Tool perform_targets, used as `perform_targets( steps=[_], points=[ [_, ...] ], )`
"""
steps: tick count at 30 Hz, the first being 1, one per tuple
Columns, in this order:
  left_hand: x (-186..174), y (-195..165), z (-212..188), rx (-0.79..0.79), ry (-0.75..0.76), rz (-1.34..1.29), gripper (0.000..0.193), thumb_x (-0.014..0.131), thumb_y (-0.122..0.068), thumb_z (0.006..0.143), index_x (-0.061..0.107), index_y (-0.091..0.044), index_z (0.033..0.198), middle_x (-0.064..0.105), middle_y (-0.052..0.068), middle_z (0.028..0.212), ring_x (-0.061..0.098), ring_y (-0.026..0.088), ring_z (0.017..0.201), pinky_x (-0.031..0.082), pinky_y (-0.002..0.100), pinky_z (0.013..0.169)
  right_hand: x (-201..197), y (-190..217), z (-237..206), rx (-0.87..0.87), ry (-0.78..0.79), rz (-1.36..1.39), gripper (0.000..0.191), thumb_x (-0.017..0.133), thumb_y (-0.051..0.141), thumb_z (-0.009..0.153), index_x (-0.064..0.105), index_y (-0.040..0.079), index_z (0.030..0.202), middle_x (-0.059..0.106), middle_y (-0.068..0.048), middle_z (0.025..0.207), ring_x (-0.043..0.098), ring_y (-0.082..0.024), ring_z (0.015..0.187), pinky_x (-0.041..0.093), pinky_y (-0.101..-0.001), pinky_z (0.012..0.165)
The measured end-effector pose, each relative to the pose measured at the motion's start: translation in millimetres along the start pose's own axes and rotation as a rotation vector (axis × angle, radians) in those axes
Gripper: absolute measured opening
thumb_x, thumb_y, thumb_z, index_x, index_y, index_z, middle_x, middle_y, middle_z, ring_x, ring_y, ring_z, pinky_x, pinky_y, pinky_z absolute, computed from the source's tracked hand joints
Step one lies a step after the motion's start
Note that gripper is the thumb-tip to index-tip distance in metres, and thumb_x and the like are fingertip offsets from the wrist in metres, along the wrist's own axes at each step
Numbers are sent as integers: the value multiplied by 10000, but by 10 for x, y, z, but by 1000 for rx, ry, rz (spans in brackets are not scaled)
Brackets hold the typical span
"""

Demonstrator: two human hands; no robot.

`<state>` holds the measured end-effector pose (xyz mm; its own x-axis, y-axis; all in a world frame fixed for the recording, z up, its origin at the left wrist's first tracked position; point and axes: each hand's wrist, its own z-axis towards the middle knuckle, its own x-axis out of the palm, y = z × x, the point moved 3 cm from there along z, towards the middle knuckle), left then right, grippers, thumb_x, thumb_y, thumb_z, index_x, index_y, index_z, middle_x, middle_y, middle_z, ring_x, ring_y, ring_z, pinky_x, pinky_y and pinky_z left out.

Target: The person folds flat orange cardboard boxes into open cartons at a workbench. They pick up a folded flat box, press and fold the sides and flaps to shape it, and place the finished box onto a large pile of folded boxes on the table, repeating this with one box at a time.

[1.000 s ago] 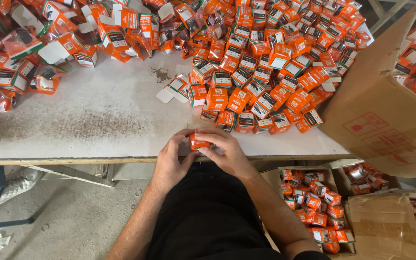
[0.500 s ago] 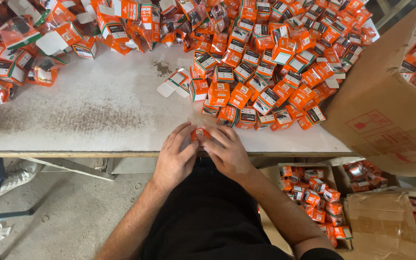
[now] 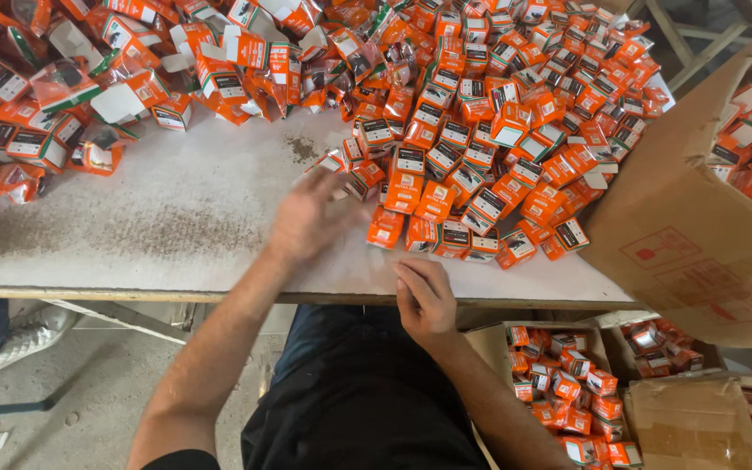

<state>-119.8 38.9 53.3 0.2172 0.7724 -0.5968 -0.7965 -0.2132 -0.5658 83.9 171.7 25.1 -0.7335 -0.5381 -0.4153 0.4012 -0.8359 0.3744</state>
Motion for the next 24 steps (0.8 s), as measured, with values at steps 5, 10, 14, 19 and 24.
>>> perform_targets(
  steps=[5,10,14,19,24],
  points=[
    [-810,749,720,-53,-460,582,585,879,-232,850,612,-116,1357,522,232,1307,494,429,1199,482,544,951,6,30,4,5,5,-8,265,694,-93,888,683,-12,1141,672,-143,1092,666,-318,963,551,-384,847],
    [-802,1120,969,-329,-168,520,841,936,-383,714,567,-206,1448,331,356,1396,302,571,1331,418,596,988,-3,12,-1,1,48,-15,302,701,-94,843,680,-5,1131,668,-139,1076,667,-324,958,542,-403,844],
    [-651,1073,957,-268,-220,612,523,848,-288,819,651,-156,1285,517,253,1238,437,494,1240,445,585,1066,-12,64,19,7,101,7,328,700,-87,845,677,9,1158,674,-141,1119,673,-324,1006,553,-403,879],
    [-592,988,487,-89,-192,494,307,766,-116,861,685,-109,1158,529,301,1280,511,499,1135,495,552,967,165,289,193,-181,313,-50,467,742,97,833,632,53,1285,618,-172,1311,602,-387,1218,500,-488,1034],
    [-691,681,-101,-50,-117,438,307,759,-44,835,708,-97,1133,525,297,1293,556,501,1163,524,529,985,517,228,521,-66,489,-43,611,773,248,901,519,8,1403,504,-224,1464,512,-438,1340,437,-520,1063]
  ],
)
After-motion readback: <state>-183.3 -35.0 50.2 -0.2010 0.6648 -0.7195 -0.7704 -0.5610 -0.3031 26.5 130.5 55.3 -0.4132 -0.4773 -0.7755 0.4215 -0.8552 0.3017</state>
